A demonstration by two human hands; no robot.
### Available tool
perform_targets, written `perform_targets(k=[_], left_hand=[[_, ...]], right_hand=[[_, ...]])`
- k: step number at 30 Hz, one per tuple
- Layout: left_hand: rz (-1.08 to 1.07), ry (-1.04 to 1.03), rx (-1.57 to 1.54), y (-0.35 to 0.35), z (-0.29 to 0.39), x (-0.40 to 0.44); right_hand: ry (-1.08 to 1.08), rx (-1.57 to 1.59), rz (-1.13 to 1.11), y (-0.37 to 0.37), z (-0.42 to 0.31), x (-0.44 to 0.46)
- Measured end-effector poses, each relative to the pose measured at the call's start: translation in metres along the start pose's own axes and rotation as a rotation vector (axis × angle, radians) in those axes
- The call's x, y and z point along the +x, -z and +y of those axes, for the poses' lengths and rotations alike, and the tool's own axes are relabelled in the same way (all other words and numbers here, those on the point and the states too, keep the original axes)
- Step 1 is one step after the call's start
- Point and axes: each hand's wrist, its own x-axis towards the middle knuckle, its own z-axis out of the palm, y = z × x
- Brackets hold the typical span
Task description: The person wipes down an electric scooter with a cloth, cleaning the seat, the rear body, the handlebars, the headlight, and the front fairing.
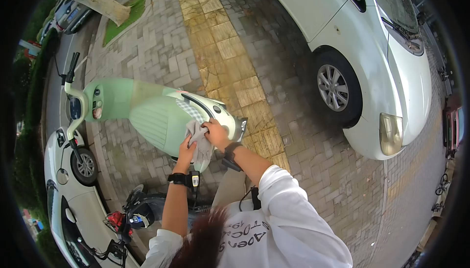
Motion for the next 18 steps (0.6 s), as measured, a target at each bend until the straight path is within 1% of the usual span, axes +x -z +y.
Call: perform_targets(k=[2, 3, 5, 6, 7, 8, 9, 10, 11, 12, 13, 14, 15, 16, 17, 18], left_hand=[[-0.009, 0.237, -0.228, -0.025, 0.009, 0.004], [-0.002, 0.202, -0.308, -0.002, -0.001, 0.023], [-0.03, 0.277, -0.272, 0.013, -0.005, 0.004], [-0.014, 0.275, -0.289, 0.017, -0.015, -0.007], [-0.043, 0.281, -0.332, 0.017, -0.026, -0.014], [-0.075, 0.29, -0.37, 0.02, -0.039, -0.026], [-0.048, 0.345, -0.389, 0.023, -0.052, -0.043], [-0.023, 0.404, -0.405, 0.026, -0.062, -0.06], [-0.012, 0.408, -0.411, 0.03, -0.066, -0.075], [-0.018, 0.503, -0.439, 0.034, -0.068, -0.089], [-0.019, 0.598, -0.47, 0.036, -0.068, -0.096], [0.0, 0.599, -0.484, 0.034, -0.07, -0.094], [0.042, 0.619, -0.635, 0.031, -0.07, -0.09], [0.085, 0.636, -0.784, 0.028, -0.071, -0.087], [0.104, 0.64, -0.799, 0.024, -0.072, -0.08], [0.046, 0.556, -0.658, 0.023, -0.068, -0.067]], right_hand=[[0.024, -0.059, 0.111, 0.013, 0.021, -0.007], [0.039, -0.145, 0.11, 0.008, 0.003, 0.018], [0.155, -0.141, 0.059, -0.004, -0.004, 0.008], [0.116, -0.186, -0.034, -0.007, -0.011, 0.006], [0.133, -0.208, -0.044, -0.006, -0.018, 0.007], [0.283, -0.326, -0.105, -0.007, -0.027, 0.004], [0.43, -0.434, -0.168, -0.014, -0.036, -0.001], [0.439, -0.436, -0.18, -0.026, -0.043, -0.003], [0.461, -0.571, -0.334, -0.04, -0.049, -0.005], [0.483, -0.707, -0.489, -0.052, -0.054, -0.005], [0.497, -0.71, -0.503, -0.063, -0.054, -0.003], [0.544, -0.734, -0.516, -0.071, -0.051, 0.002], [0.592, -0.758, -0.531, -0.073, -0.053, 0.006], [0.608, -0.764, -0.549, -0.071, -0.053, 0.013], [0.488, -0.756, -0.6, -0.065, -0.049, 0.026], [0.367, -0.748, -0.65, -0.056, -0.049, 0.036]])
